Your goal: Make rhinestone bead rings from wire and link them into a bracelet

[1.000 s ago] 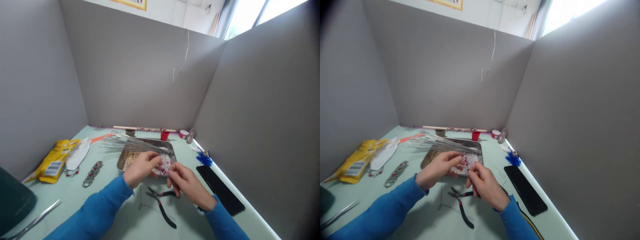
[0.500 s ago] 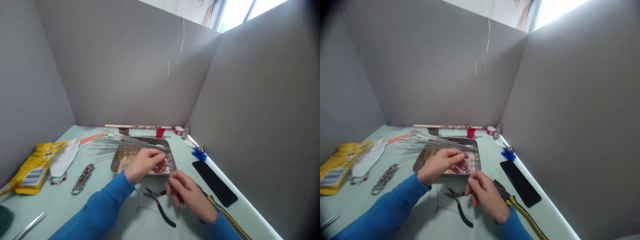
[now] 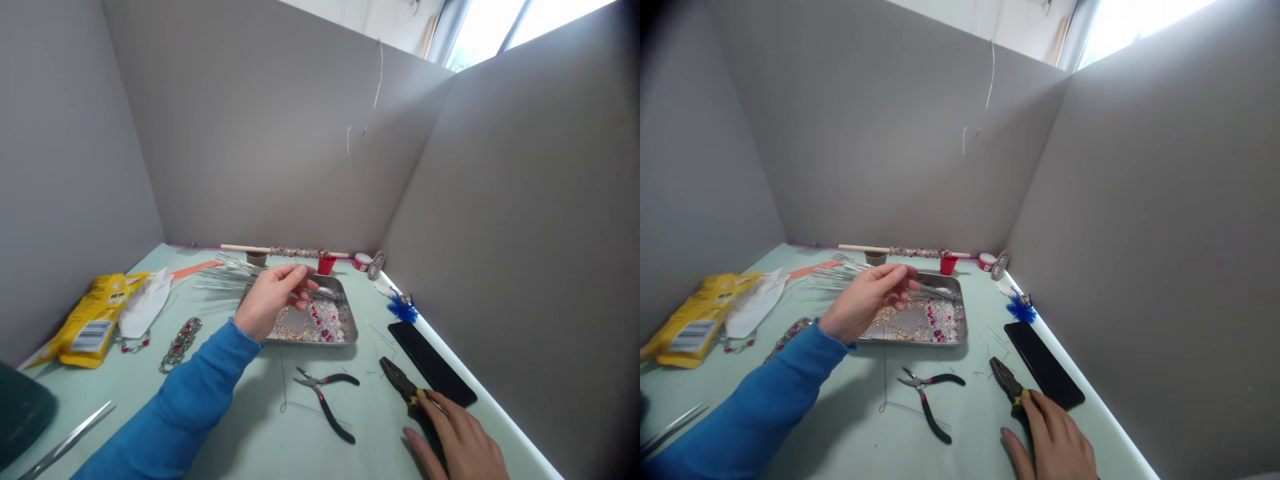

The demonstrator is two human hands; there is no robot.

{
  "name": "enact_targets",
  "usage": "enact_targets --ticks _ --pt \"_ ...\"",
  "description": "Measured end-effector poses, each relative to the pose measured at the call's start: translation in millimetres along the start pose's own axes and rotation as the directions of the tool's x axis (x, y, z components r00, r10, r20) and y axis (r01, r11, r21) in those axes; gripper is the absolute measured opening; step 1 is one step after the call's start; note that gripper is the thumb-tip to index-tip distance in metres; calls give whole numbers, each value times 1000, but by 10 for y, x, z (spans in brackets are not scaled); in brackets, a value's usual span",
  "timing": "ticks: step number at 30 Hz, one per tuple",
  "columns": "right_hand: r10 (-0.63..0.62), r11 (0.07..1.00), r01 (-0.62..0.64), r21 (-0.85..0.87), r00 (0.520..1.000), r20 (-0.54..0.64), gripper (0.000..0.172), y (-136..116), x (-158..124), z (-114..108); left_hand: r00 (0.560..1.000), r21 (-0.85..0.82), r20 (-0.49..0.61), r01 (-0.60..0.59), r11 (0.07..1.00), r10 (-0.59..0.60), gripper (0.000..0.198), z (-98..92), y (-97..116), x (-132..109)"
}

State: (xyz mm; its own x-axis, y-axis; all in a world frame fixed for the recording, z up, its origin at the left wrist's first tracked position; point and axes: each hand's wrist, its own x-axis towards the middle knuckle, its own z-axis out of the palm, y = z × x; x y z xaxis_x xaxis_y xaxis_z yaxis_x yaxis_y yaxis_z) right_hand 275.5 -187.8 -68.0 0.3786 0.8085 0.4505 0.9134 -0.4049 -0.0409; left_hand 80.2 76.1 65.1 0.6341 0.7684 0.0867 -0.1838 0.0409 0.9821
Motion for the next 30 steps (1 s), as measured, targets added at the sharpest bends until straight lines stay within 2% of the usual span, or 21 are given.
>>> enact_targets --ticks 2,4,7,9,12,14,18,22,26,30 --pt "-69 994 69 79 998 -3 41 -227 115 -76 999 -25 47 2 1000 -1 27 25 -5 -12" --pt "-178 965 157 212 980 87 33 -495 258 -123 994 -74 107 0 997 8 22 39 2 -21" --pt "-274 925 197 325 939 209 43 -856 441 -97 975 -208 218 3 978 43 22 27 29 -23" --pt "-293 921 201 334 923 250 49 -1002 515 -40 952 -300 300 28 954 66 31 -2 51 -16" --pt "-312 919 225 324 918 245 42 -1080 566 35 922 -391 378 79 917 82 36 -60 70 7" --pt "-323 915 242 324 919 226 38 -1086 584 57 930 -429 361 93 898 76 31 -96 64 28" --pt "-328 909 242 338 917 228 31 -1086 618 48 977 -415 214 88 906 3 23 -137 24 62" --pt "-291 913 153 378 893 342 30 -1073 655 -33 982 -361 186 66 930 3 31 -133 -1 75" --pt "-257 930 74 360 831 493 34 -1095 701 -180 996 -297 91 49 954 -23 34 -125 -5 85" --pt "-234 958 106 267 827 510 31 -1144 750 -313 1000 -231 25 22 973 -17 32 -151 -23 109"
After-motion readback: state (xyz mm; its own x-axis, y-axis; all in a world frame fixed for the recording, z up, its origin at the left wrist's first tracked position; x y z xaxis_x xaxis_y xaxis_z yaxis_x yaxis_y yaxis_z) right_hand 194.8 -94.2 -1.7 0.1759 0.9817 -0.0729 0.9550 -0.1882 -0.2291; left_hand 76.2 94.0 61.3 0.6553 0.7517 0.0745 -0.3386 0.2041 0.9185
